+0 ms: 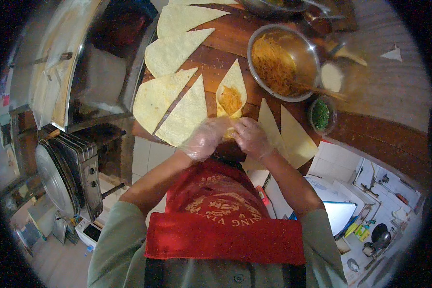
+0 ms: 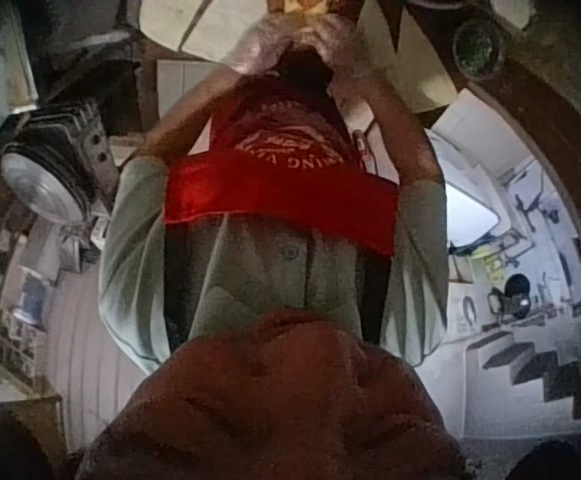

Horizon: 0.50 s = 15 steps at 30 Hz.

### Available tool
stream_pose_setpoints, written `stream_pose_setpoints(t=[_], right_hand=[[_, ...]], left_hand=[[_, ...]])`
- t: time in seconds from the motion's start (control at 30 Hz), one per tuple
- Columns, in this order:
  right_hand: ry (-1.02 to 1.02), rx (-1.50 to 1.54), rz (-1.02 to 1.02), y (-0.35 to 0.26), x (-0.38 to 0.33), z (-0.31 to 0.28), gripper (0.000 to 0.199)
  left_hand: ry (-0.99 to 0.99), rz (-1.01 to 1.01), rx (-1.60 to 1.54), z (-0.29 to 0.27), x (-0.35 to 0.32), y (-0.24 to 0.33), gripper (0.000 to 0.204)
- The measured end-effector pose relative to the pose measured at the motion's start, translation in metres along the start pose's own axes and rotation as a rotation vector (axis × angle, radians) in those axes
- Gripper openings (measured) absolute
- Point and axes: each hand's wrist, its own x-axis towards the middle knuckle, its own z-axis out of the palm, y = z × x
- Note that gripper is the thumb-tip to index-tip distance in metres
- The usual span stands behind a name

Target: The person fills triangular dough pieces with a shredded filling, folds them into sealed packets, and places them on a tray. The person repeats this process for multiple units throughout the clip.

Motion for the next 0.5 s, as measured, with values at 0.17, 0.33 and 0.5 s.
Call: stream_pose_setpoints(t=[0.17,0.33,0.5], right_hand=[[-0.110,-0.046,-0.065,-0.006,-0.007,-0.010,0.037],[-0.063,0.056,0.074,-0.012,0.005,-0.023,0.031],[-0.077,-0.049,-0.005,-0.001,-0.005,-0.003,0.030]], left_hand=[[0.032,-0.015,0.100,-0.012,-0.007,0.011,0.040],[0.112,0.001,0.090,-0.009,0.019,0.009,0.026],[0.175,-0.066,0.047,-0.008,0.021,0.011,0.021]])
